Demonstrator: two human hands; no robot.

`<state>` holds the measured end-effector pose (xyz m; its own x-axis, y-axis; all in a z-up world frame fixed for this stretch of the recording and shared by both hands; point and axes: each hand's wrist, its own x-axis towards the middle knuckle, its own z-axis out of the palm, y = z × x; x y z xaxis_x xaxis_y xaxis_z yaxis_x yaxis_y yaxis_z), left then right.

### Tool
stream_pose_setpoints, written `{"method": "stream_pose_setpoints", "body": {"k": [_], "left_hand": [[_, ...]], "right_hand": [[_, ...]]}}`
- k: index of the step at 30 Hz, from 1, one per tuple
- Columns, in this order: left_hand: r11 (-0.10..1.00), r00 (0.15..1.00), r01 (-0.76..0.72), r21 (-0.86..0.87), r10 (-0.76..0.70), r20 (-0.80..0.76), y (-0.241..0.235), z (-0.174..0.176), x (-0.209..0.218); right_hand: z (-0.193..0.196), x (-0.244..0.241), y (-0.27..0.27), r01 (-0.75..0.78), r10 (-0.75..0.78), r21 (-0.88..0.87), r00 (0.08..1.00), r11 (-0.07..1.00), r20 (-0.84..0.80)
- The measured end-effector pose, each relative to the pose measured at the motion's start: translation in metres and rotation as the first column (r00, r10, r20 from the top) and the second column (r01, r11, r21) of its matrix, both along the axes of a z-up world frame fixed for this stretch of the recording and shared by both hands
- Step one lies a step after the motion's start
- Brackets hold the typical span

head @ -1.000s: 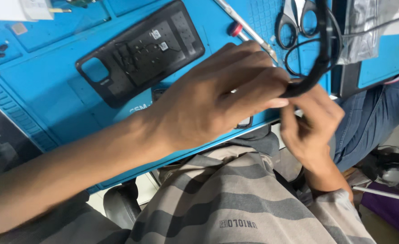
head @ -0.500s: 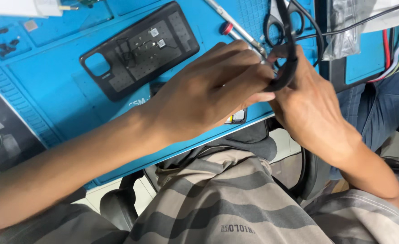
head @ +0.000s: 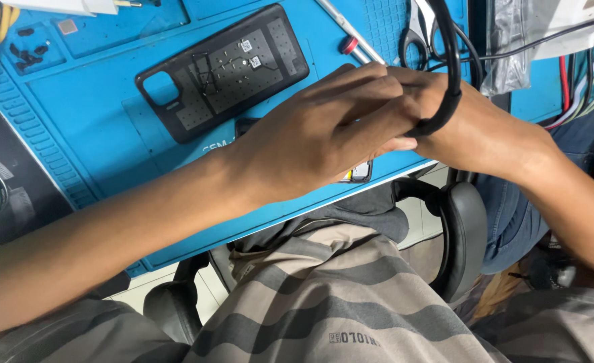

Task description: The person uses a green-handled screwdriver to remove screws from the back of a disassembled smartphone. They then use a metal prying tool to lift and separate the phone's back cover from the chassis. The person continues to unscrew components inside the phone.

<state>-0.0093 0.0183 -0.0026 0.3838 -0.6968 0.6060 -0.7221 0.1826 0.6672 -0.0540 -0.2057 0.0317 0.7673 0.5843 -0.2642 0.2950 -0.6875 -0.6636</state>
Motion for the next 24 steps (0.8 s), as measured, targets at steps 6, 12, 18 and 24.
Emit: {"method": "stream_pose_setpoints", "body": {"k": [6,12,18,24], "left_hand": [[0.999,1.0,0.021,0.035,-0.02,-0.023,0.0,0.005,0.002],[0.999,1.0,0.017,0.043,-0.017,-0.006,0.0,0.009,0.004],[0.999,1.0,0.008,0.039,-0.008,0.004,0.0,0.008,0.004],[1.0,1.0,0.007,-0.011,-0.007,-0.029,-0.002,0.007,0.004]], "right_hand": [[-0.003,0.012,-0.001,-0.166,0.166,-0.095,0.986,0.982,-0.002],[-0.012,0.026,0.002,-0.173,0.131,-0.172,0.964,0.97,-0.23],[-0.014,0.033,0.001,-0.215,0.208,-0.032,0.966,0.976,-0.152],[-0.022,0.039,-0.002,-0.321,0.322,0.027,0.944,0.947,-0.065]]}}
